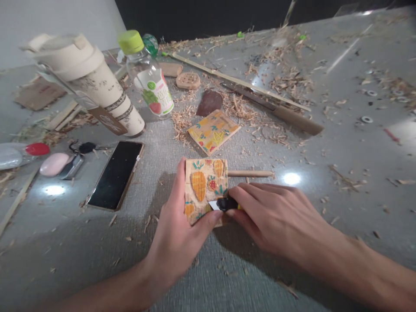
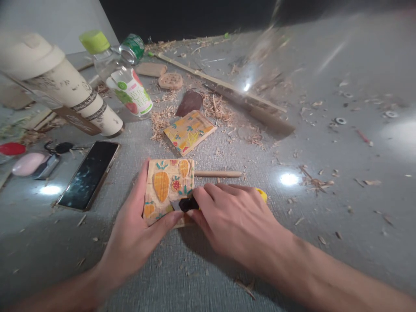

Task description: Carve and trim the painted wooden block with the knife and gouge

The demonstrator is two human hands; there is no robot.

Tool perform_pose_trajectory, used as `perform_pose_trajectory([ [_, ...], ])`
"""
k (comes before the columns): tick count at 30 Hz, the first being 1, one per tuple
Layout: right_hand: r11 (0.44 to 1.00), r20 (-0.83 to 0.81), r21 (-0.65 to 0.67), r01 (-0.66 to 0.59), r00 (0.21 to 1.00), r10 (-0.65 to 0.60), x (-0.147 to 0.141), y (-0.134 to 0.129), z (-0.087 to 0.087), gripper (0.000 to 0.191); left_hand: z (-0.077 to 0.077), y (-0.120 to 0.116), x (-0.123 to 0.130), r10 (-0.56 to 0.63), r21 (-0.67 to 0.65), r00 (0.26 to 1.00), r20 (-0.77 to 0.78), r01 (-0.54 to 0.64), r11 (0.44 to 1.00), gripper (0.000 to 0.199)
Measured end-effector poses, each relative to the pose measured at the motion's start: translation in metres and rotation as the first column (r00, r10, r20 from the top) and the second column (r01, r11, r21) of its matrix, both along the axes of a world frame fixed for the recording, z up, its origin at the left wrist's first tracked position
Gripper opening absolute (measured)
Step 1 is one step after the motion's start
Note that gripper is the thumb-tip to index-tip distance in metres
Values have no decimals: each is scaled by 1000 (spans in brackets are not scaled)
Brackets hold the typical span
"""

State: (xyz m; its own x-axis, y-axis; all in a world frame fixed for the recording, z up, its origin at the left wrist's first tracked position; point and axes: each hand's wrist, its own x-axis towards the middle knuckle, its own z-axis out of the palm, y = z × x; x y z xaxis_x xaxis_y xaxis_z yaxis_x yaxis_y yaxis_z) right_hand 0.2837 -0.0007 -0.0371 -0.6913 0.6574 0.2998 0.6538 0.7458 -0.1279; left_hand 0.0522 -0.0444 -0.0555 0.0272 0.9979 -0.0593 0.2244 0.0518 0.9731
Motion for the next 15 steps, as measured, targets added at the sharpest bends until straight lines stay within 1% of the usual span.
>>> perform_pose_trajectory([
  [2, 1000, 12, -21, 7, 1000, -7, -1, -2, -2, 40, 1, 0, 0, 9, -6, 1000, 1, -9, 1000, 114],
  [7, 993, 28, -103, 65, 998, -63, -7, -9, -6, 30, 1, -3, 2, 65, -29, 998, 8, -65, 997, 111],
  [11, 991, 20, -96, 96, 995, -94, -13, -14, -5, 30, -1, -5, 2, 87, -42, 996, -9, -87, 995, 113],
  [15, 986, 37, -109, 129, 991, -125, -15, -17, -5, 28, -1, -3, 2, 90, -33, 995, -40, -91, 995, 110],
])
